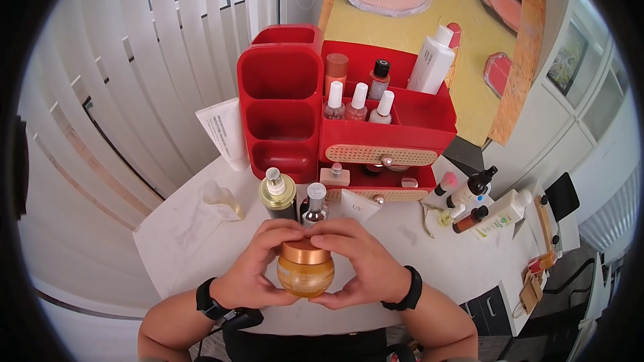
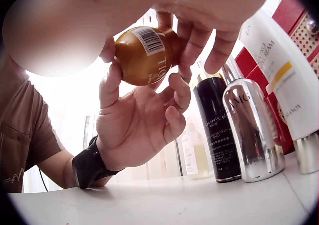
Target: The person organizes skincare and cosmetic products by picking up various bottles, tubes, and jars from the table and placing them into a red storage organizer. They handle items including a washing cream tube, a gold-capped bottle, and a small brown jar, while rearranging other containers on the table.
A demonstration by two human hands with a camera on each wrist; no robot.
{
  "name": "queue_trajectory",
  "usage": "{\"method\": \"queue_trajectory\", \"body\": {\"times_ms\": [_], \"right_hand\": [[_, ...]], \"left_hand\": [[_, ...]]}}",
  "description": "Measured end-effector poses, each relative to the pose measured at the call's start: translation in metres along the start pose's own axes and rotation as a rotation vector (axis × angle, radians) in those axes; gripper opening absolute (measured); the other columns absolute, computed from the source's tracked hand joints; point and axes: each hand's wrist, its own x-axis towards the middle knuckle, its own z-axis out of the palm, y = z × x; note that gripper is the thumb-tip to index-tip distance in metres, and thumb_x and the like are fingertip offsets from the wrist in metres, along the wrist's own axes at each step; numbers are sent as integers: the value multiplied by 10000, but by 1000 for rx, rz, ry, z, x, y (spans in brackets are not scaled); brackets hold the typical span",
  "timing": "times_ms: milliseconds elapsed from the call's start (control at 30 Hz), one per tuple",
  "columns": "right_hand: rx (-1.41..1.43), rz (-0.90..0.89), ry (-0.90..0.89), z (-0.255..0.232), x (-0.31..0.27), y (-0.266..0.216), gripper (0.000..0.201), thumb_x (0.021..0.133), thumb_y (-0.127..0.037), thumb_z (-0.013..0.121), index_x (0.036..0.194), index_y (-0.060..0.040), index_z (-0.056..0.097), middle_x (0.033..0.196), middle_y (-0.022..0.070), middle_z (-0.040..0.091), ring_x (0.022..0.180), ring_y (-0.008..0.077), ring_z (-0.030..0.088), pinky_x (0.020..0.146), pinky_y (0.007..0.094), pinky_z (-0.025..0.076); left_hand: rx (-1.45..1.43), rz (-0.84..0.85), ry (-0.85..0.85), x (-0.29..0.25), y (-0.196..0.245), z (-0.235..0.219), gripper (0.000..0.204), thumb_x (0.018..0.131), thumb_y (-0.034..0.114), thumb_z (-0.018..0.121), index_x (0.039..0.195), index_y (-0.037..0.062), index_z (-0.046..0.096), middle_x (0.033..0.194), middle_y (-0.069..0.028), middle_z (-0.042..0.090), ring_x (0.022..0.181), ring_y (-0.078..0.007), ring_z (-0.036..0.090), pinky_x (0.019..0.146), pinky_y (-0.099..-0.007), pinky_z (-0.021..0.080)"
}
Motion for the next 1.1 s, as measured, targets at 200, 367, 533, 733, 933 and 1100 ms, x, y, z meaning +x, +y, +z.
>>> {"method": "queue_trajectory", "body": {"times_ms": [200,367,533,733,933,1100], "right_hand": [[0,-4,-2,1,0,-2,935,644,-159,950,1443,-117,465,1378,153,527,1241,343,559,1014,434,496],[3,-2,3,1,0,0,944,642,-158,952,1447,-124,461,1376,163,523,1247,347,555,1017,435,497],[-22,9,-2,1,-2,-3,961,631,-164,959,1451,-130,458,1377,165,512,1262,345,542,1027,432,491],[-53,-2,23,1,-2,-2,960,617,-180,966,1434,-117,468,1368,158,506,1273,330,521,1045,419,468],[-101,6,29,1,-5,-2,945,611,-181,967,1414,-97,476,1333,156,502,1242,319,527,1029,404,467],[-76,16,25,1,-4,-1,941,614,-176,964,1414,-96,475,1332,157,503,1241,319,527,1029,407,469]], "left_hand": [[-1,30,2,-1,-1,1,876,717,41,843,1479,138,423,1442,-129,417,1357,-284,447,1036,-398,460],[-5,20,3,0,0,0,879,714,26,842,1480,132,424,1437,-135,417,1348,-292,458,1037,-394,463],[-8,48,11,1,0,1,870,716,17,835,1478,123,430,1425,-142,420,1334,-296,465,1038,-396,466],[11,46,13,1,2,0,864,714,15,834,1474,115,436,1410,-145,424,1315,-293,474,1034,-385,465],[13,26,19,0,4,0,856,719,18,832,1472,113,437,1411,-143,421,1310,-287,476,1033,-379,462],[22,34,22,0,3,0,866,722,21,833,1481,116,427,1419,-141,412,1318,-286,475,1040,-378,461]]}}
